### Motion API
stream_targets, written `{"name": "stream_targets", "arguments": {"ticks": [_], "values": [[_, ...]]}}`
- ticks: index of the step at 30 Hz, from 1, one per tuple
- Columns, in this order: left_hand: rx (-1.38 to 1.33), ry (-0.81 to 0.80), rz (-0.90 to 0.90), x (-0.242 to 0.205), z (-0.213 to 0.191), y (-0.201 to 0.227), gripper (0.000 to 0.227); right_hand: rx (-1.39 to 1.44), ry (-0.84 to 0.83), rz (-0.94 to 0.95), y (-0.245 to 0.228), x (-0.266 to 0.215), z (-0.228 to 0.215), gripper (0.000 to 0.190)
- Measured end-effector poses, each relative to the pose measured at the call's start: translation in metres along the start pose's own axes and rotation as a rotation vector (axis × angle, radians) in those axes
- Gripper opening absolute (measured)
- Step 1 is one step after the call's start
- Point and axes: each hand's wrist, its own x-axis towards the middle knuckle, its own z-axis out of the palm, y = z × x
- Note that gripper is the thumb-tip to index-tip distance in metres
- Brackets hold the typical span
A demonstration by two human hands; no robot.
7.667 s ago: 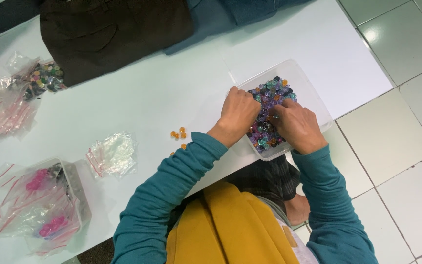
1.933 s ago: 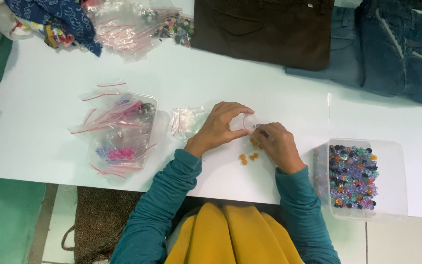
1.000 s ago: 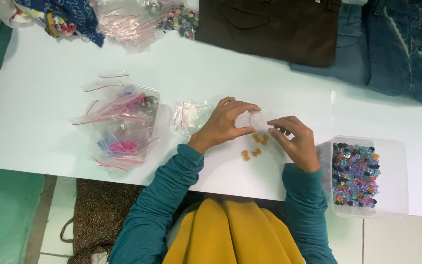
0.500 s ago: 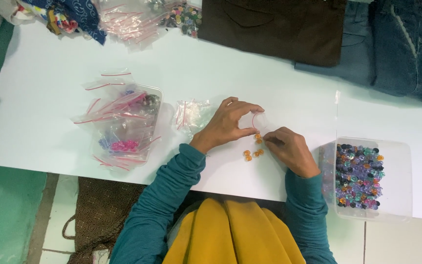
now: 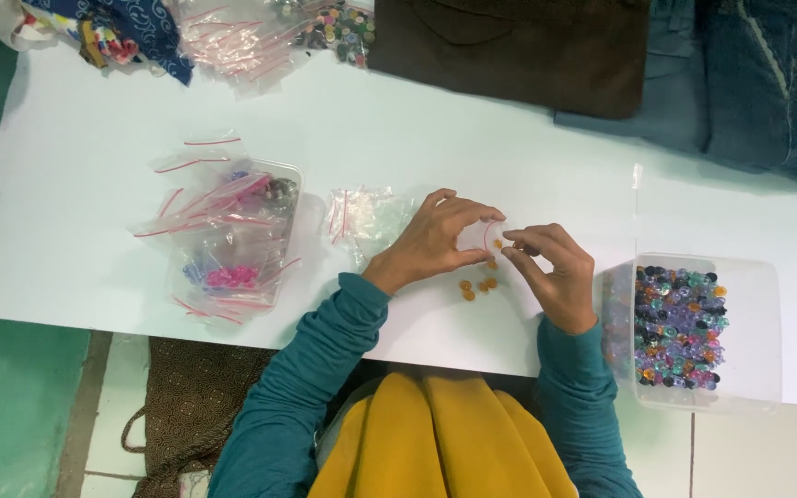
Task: Sorting various colorful buttons and placing them into small plastic zip-lock bags.
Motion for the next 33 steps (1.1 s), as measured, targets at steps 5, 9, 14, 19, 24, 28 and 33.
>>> {"name": "stream_targets", "arguments": {"ticks": [5,9,14,19,24,28,33], "values": [[-0.008,-0.007,-0.002,0.000,0.001,0.000,0.058,0.025,0.003,-0.009,0.000,0.001,0.002,0.022],[-0.033,0.006,-0.007,0.000,0.001,-0.002,0.058,0.055,0.027,0.010,-0.002,0.001,-0.001,0.021],[-0.054,0.053,-0.016,0.001,-0.016,-0.004,0.059,0.012,-0.037,0.065,0.003,0.000,-0.008,0.019],[-0.071,0.078,-0.024,0.002,-0.024,-0.007,0.059,-0.027,-0.223,0.147,0.004,-0.001,0.005,0.029],[-0.069,0.071,-0.026,0.002,-0.023,-0.006,0.058,-0.274,-0.352,0.113,0.014,-0.007,0.017,0.020],[-0.063,0.069,-0.017,0.002,-0.020,-0.004,0.058,-0.283,-0.375,0.119,0.016,-0.008,0.014,0.020],[-0.046,0.054,-0.011,0.002,-0.018,-0.002,0.057,-0.080,-0.080,0.066,0.017,-0.006,-0.002,0.024]]}}
